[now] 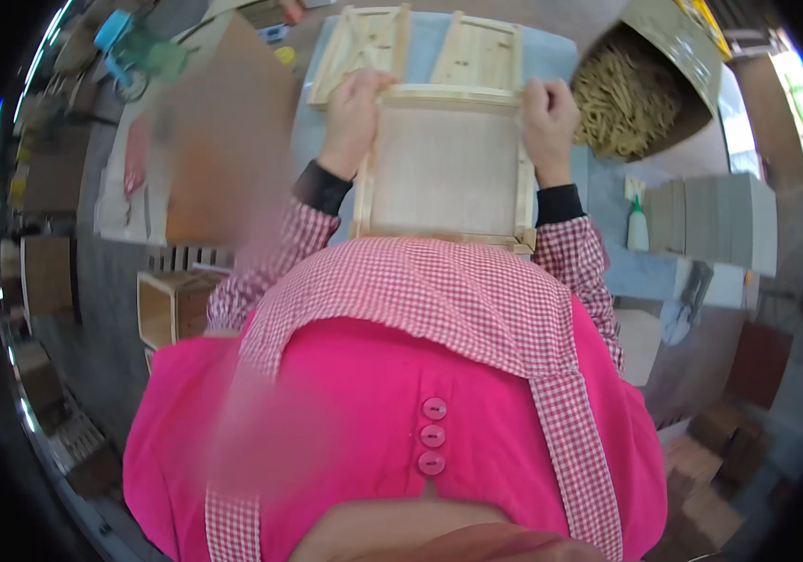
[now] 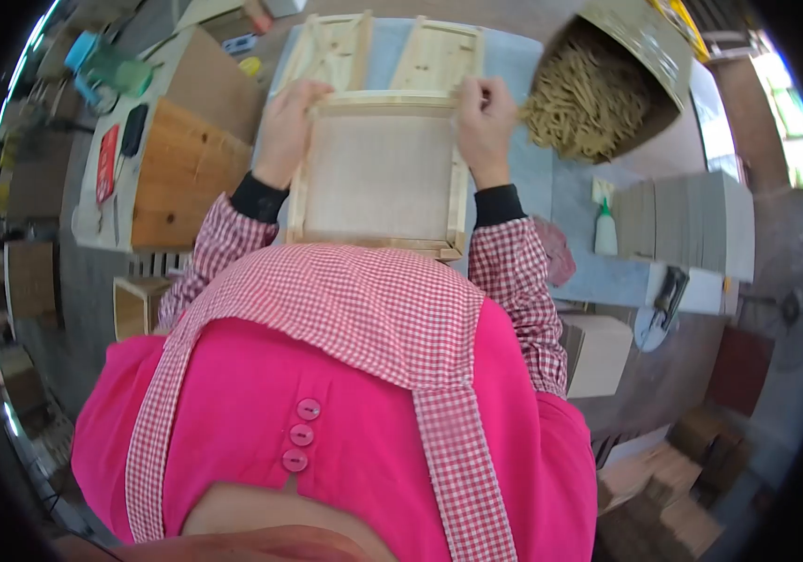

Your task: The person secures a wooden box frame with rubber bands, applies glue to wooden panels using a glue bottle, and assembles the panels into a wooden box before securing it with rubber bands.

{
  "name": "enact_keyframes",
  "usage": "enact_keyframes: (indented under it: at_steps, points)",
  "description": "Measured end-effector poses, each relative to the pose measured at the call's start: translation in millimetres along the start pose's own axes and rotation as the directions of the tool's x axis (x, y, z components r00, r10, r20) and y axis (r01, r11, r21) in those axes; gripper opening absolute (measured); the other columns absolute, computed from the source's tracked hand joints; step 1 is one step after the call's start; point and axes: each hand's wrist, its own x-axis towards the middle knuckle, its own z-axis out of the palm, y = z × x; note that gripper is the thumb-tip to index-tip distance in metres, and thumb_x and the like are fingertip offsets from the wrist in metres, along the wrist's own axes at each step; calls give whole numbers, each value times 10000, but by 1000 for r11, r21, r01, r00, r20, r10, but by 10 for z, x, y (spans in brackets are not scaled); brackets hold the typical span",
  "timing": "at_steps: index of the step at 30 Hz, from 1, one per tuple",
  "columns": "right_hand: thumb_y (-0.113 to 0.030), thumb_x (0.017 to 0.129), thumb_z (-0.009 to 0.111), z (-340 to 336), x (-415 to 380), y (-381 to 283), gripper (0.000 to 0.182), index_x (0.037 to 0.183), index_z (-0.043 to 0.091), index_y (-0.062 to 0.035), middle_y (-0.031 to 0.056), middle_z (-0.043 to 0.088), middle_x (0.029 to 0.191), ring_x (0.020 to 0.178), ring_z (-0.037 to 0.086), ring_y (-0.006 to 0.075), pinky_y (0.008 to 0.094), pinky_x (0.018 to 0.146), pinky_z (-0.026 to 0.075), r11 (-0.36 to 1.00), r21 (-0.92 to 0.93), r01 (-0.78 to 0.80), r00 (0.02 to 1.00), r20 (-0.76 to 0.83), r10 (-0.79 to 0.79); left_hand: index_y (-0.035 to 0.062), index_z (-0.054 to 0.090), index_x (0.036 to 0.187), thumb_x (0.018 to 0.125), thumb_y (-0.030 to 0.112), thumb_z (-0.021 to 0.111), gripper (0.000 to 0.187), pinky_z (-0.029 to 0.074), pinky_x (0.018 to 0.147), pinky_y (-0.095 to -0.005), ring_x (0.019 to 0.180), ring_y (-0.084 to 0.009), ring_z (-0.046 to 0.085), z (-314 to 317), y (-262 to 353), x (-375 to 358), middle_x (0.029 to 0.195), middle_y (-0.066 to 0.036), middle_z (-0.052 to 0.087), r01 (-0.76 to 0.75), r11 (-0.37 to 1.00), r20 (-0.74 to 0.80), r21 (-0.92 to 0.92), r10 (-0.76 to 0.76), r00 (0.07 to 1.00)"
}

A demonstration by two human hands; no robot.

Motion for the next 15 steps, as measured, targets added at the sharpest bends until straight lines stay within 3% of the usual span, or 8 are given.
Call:
enact_keyframes:
  at_steps: [3,6,10,13,15]
  points:
    - [-133,890,590,87,-149,-93,173,790,551,2,41,531,656,606,468,101,278,554,400,999,37,-15,1000,-3,15,-12,659,901,1013,267,373,415,431,820,-256,884,-117,572,-39,9,-40,893,-76,656,-32,992,-83,118,42,996]
    - [-159,897,585,126,-169,-75,183,806,555,-3,55,541,676,617,484,118,280,573,412,998,62,-34,999,-17,35,-23,658,936,1025,284,344,448,432,836,-261,891,-121,573,-88,73,35,921,-69,658,170,985,-30,28,-169,985]
    - [-182,901,583,40,-136,18,192,827,562,-6,69,550,714,656,507,140,289,614,428,990,119,-77,997,3,77,-30,652,959,1032,295,333,461,430,846,-261,892,-116,569,-157,-6,-2,946,-67,658,40,960,28,277,-49,998]
    - [-189,899,583,-91,-87,294,197,836,564,-4,80,553,739,684,518,157,300,642,437,979,199,-48,999,21,45,-29,650,971,1033,302,331,463,429,850,-260,891,-112,568,-160,110,-11,951,-70,658,76,980,25,184,-82,996]
    - [-182,895,575,-352,-22,1022,199,859,582,14,134,579,785,747,564,249,347,697,452,999,-46,-8,972,-235,-3,-28,649,977,1034,305,330,465,428,852,-260,890,-110,567,-69,158,9,954,-71,659,90,985,16,146,-94,995]
